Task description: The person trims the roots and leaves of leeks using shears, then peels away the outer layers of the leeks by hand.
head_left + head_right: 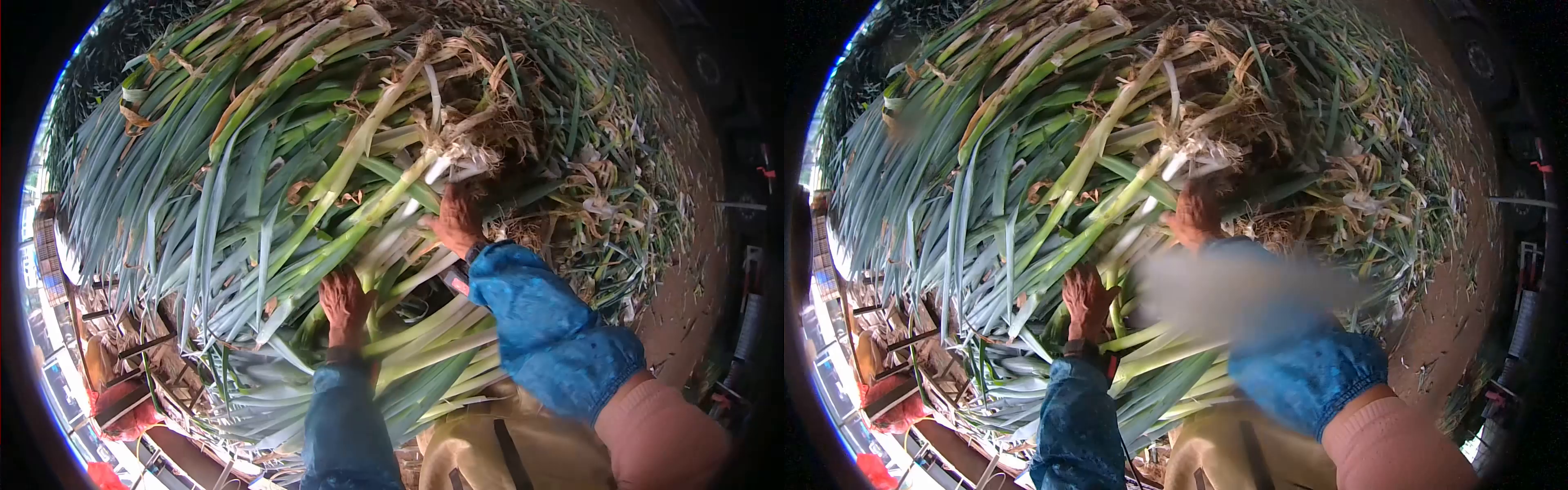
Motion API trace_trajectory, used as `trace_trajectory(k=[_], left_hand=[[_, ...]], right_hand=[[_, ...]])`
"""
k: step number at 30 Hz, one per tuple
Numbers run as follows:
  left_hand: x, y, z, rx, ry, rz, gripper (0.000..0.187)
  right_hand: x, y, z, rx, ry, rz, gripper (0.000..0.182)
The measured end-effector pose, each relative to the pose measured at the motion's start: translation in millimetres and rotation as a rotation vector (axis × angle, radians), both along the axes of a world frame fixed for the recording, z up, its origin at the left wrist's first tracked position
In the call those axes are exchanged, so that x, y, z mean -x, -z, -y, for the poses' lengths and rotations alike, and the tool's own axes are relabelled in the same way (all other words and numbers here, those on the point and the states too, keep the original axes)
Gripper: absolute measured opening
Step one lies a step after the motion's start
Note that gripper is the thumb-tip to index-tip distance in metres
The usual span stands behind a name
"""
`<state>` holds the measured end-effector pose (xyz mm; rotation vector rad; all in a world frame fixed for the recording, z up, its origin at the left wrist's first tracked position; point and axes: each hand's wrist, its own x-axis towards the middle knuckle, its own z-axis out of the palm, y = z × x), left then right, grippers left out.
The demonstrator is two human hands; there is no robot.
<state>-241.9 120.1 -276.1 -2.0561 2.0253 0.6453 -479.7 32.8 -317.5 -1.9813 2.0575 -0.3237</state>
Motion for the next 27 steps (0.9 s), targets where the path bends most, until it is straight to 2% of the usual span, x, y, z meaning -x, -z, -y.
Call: trace_trajectory(k=[1,3,5,7,9,10,11,13,14,15,17,19,20,21,22,24,25,26,27], left_hand=[[0,4,-1,0.050,0.011,-0.019,0.075],[-2,14,-3,0.159,0.019,-0.059,0.078],[-5,16,-6,0.097,-0.019,-0.073,0.075],[-4,31,-13,0.096,-0.025,-0.033,0.071],[-4,31,-6,-0.026,-0.062,-0.078,0.061],[-5,35,-8,-0.006,-0.054,-0.070,0.060],[-6,38,-7,0.025,-0.048,-0.058,0.058],[-2,32,-10,0.113,-0.096,-0.064,0.057],[3,30,-15,0.142,-0.108,-0.075,0.057],[7,31,-18,0.178,-0.098,-0.086,0.055],[7,30,-21,0.261,-0.086,-0.090,0.053],[9,30,-28,0.255,-0.090,-0.058,0.046],[13,28,-28,0.229,-0.103,-0.029,0.042],[16,26,-29,0.202,-0.116,0.003,0.039],[19,25,-34,0.210,-0.104,0.022,0.033],[28,26,-46,0.221,-0.081,0.057,0.021],[28,28,-51,0.229,-0.067,0.074,0.015],[26,28,-51,0.255,-0.043,0.065,0.015],[24,29,-53,0.283,-0.024,0.054,0.015]], right_hand=[[7,13,5,0.099,-0.003,-0.001,0.053],[31,-32,22,-0.253,-0.207,-0.065,0.034],[42,-71,28,-0.355,-0.431,-0.177,0.016],[63,-90,35,-0.438,-0.381,-0.133,0.014],[121,-120,46,-0.374,-0.293,0.144,0.021],[162,-134,56,-0.311,-0.203,0.106,0.021],[241,-124,67,-0.186,-0.126,-0.038,0.023],[374,-169,70,-0.213,-0.083,-0.368,0.026],[406,-197,69,-0.453,0.214,-0.688,0.030],[408,-216,60,-0.411,0.147,-0.905,0.034],[376,-240,41,-0.300,-0.006,-1.316,0.042],[314,-234,41,-0.234,-0.301,-0.839,0.056],[290,-198,48,-0.320,-0.216,-0.595,0.060],[233,-192,40,-0.163,-0.398,-0.263,0.061],[182,-177,40,-0.187,-0.476,-0.144,0.059],[102,-132,29,-0.006,-0.768,-0.071,0.053],[63,-125,24,-0.244,-0.773,-0.007,0.050],[35,-106,8,0.091,-0.939,-0.111,0.043],[18,-81,0,0.003,-0.973,-0.150,0.034]])
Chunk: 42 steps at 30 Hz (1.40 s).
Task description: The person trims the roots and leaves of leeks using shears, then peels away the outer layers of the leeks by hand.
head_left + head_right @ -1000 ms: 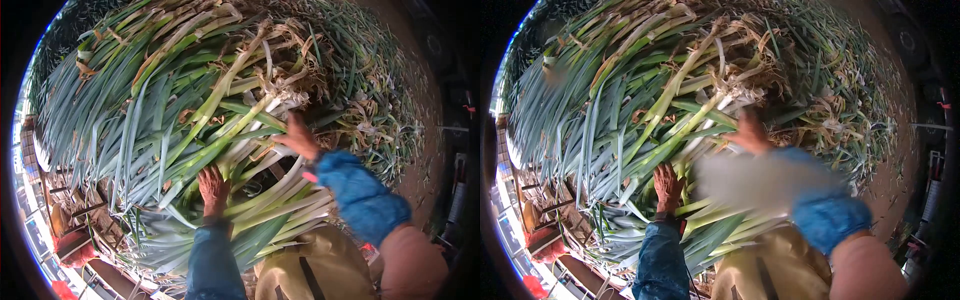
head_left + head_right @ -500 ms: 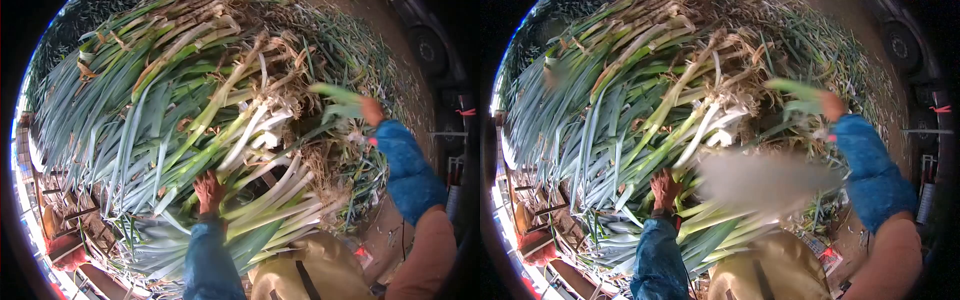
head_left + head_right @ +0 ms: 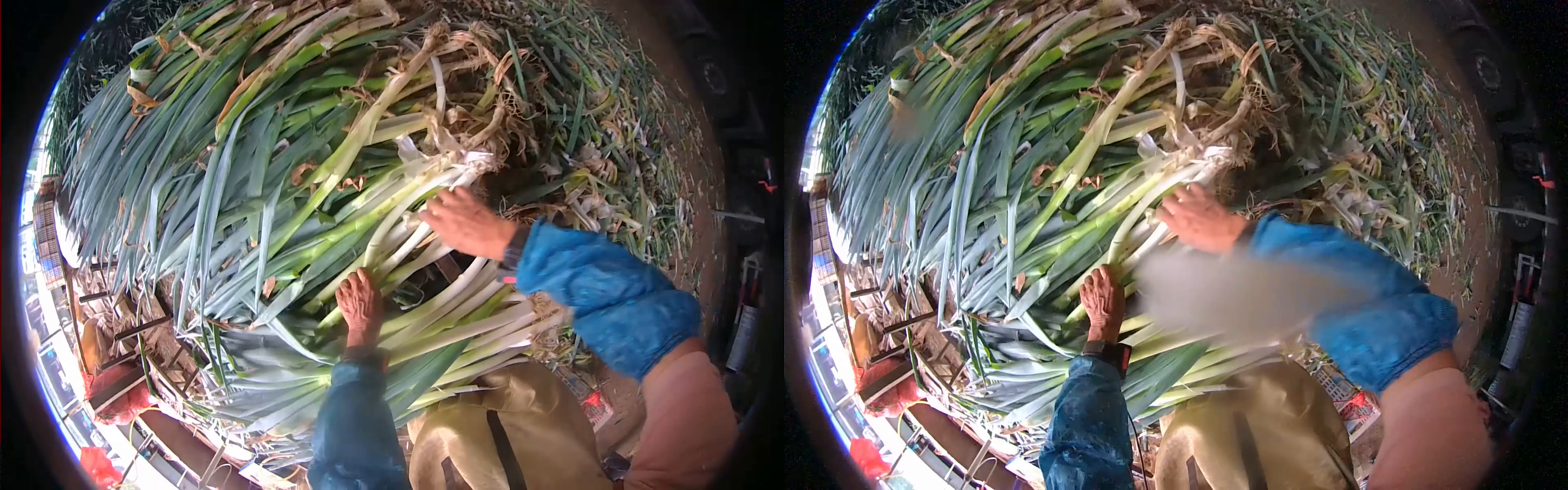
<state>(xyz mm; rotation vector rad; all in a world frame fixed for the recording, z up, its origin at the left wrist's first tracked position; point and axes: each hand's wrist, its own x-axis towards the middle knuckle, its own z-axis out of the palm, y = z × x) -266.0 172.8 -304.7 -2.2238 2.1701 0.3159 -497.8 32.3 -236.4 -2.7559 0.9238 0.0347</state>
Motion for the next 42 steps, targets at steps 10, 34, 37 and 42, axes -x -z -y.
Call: trace_trajectory(k=[10,34,37,42], left_hand=[[-7,11,-19,-0.234,-0.066,-0.113,0.021],[5,-30,-60,-0.011,0.178,-0.140,0.012],[17,-15,-59,-0.129,0.178,-0.093,0.016],[17,-4,-61,-0.280,0.214,-0.208,0.028]], right_hand=[[22,-2,-9,0.189,0.140,0.023,0.036],[90,-89,169,0.089,0.511,-0.371,0.016],[72,-73,143,-0.190,0.607,-0.557,0.052],[43,-33,88,-0.261,0.736,-0.233,0.061]])
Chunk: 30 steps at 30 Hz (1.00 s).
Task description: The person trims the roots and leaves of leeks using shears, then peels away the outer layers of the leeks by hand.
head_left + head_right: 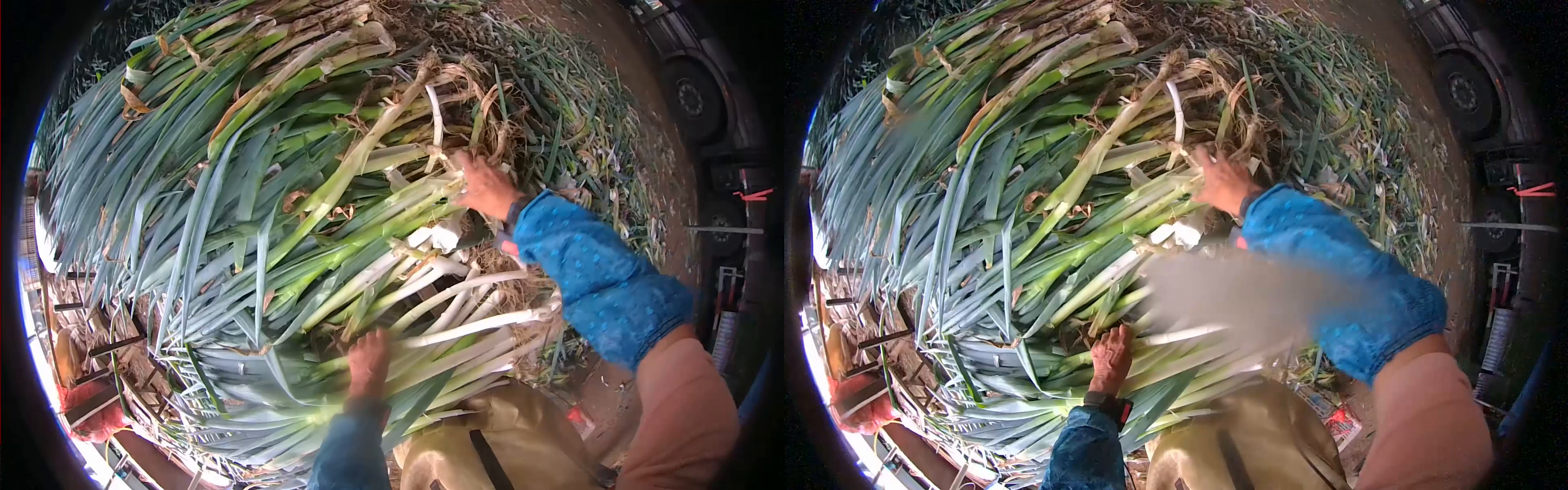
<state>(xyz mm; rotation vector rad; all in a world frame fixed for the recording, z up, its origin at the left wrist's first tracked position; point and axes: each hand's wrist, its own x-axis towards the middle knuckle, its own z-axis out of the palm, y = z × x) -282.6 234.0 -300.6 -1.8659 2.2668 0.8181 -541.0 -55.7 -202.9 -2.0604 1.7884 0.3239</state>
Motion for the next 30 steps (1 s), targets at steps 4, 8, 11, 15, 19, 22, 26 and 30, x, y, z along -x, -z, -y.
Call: trace_trajectory(k=[4,8,11,15,19,22,26,30], left_hand=[[-9,-4,11,0.095,0.045,-0.032,0.034],[-4,-34,45,0.151,-0.056,-0.224,0.042],[1,-55,92,0.281,-0.108,-0.132,0.054],[6,-31,139,0.475,-0.028,0.047,0.053],[13,-22,162,0.529,0.088,0.129,0.029],[9,-16,165,0.570,0.146,0.036,0.014],[-8,-63,159,0.422,0.198,0.140,0.008],[-57,-124,159,0.449,0.184,0.080,0.021]], right_hand=[[0,50,-3,0.433,-0.425,-0.190,0.031],[9,47,-12,0.167,-0.498,-0.100,0.024],[12,29,-35,0.020,-0.581,-0.028,0.033],[-16,34,-28,0.441,-0.497,0.144,0.077],[-44,70,-11,0.175,-0.345,0.118,0.067],[-26,77,-20,0.240,-0.447,0.169,0.047],[49,95,-11,0.316,-0.591,0.417,0.029],[160,46,18,0.462,-0.361,0.196,0.019]])
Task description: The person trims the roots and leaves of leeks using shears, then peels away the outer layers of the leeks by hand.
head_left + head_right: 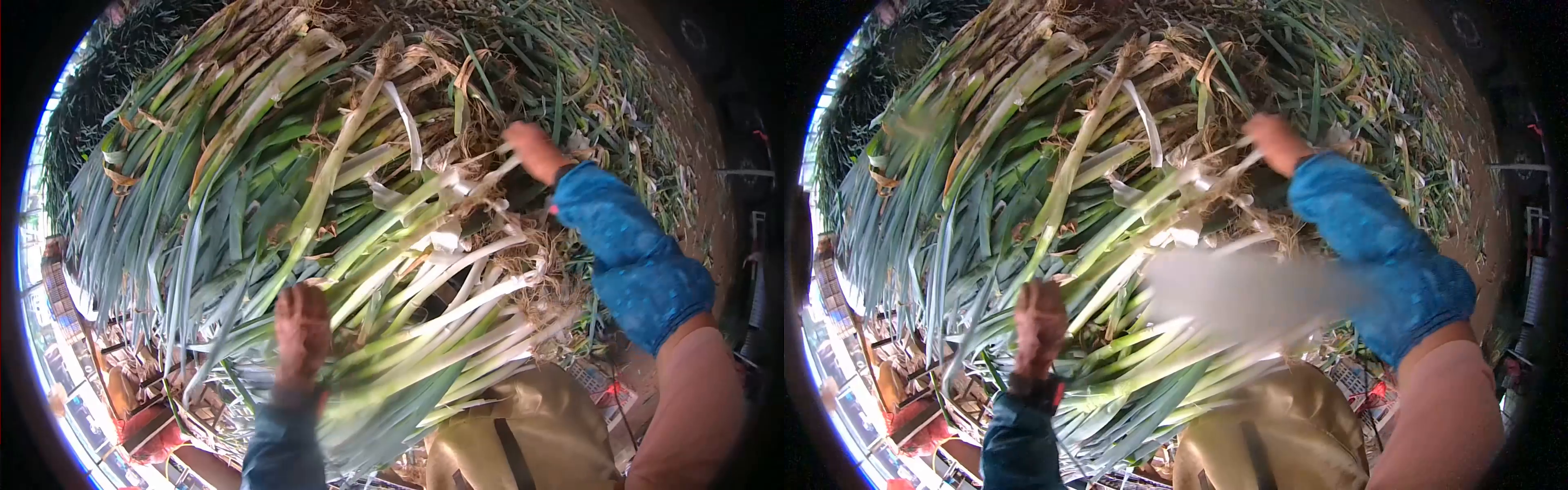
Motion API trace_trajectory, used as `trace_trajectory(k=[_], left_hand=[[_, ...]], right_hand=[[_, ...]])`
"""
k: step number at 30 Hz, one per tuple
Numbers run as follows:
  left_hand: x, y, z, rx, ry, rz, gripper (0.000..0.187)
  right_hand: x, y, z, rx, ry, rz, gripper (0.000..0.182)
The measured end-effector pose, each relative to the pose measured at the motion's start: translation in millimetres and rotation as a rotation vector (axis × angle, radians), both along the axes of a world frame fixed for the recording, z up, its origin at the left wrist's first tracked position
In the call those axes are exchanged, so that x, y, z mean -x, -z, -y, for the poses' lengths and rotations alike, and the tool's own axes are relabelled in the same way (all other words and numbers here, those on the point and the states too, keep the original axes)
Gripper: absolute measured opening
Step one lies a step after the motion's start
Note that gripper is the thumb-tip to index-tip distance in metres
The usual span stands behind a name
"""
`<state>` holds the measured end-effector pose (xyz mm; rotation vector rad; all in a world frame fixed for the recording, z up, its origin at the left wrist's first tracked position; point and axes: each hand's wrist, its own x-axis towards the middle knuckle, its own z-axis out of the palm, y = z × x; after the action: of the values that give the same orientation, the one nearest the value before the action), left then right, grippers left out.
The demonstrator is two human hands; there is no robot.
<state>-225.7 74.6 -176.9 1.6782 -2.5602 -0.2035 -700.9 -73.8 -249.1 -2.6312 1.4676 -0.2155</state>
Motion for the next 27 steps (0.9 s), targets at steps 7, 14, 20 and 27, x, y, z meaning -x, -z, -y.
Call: trace_trajectory(k=[7,14,20,27], left_hand=[[-51,-93,87,0.285,-0.026,0.108,0.027],[1,-11,97,0.256,-0.145,-0.092,0.021],[24,82,-9,-0.121,-0.214,-0.030,0.010],[27,128,-14,-0.036,-0.348,-0.035,0.014]], right_hand=[[169,-44,-28,0.075,0.718,-0.590,0.027],[-44,-40,-62,-0.459,0.320,0.201,0.060],[-189,4,-43,-0.089,-0.062,-0.001,0.075],[-164,13,-52,-0.321,-0.227,0.056,0.034]])
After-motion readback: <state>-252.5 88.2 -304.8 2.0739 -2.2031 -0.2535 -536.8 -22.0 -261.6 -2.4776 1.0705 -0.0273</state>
